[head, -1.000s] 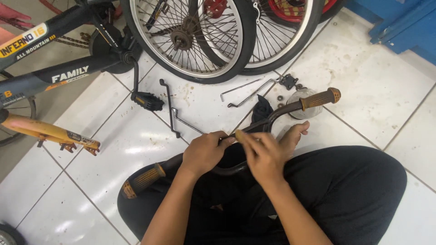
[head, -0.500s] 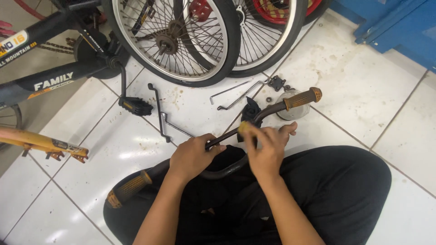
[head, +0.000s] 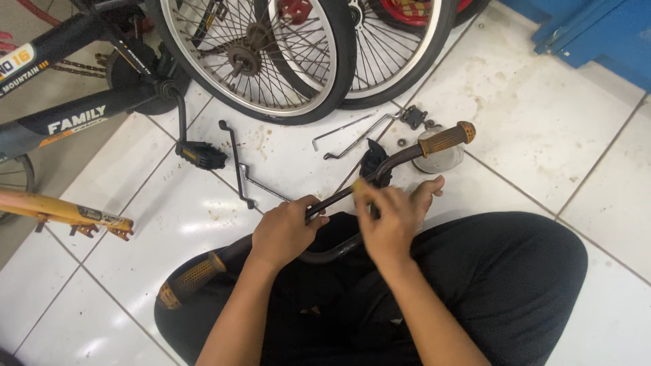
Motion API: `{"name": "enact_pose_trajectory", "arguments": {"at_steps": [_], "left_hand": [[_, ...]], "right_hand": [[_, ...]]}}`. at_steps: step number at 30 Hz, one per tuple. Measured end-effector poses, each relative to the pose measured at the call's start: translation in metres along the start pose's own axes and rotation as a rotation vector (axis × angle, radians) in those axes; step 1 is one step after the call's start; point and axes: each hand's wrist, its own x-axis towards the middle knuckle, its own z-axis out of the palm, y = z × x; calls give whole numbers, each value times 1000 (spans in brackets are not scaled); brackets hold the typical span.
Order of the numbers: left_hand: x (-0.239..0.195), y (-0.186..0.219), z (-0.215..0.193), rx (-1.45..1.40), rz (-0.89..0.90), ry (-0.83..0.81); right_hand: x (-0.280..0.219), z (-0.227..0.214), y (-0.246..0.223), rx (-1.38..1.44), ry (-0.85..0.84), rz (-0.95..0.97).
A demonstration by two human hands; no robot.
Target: The person sits on the floor and scrubs a detached bicycle handlebar with a yellow sponge, focusing on the curved sections and grips. After scrubbing, the person wipes the handlebar with a black cloth to remove residue.
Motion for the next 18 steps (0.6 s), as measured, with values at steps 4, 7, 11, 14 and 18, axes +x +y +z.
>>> {"name": "enact_pose_trajectory", "arguments": {"at_steps": [4,7,11,14,18], "left_hand": [[-4,4,-2,-22,-6,3],[-2,2,-2,7,8,12],[-4,4,1,20,30,13],[-5,4,0,25,51,25],[2,-10,11,74,63,27]], "right_hand": [[-53,48,42,159,-145,-52],[-17,20,19,104,-95,-35],[-10,9,7,20,-26,5],[-47,43,29,84,-78,-42],[-63,59,41,168,-162,-126]]}}
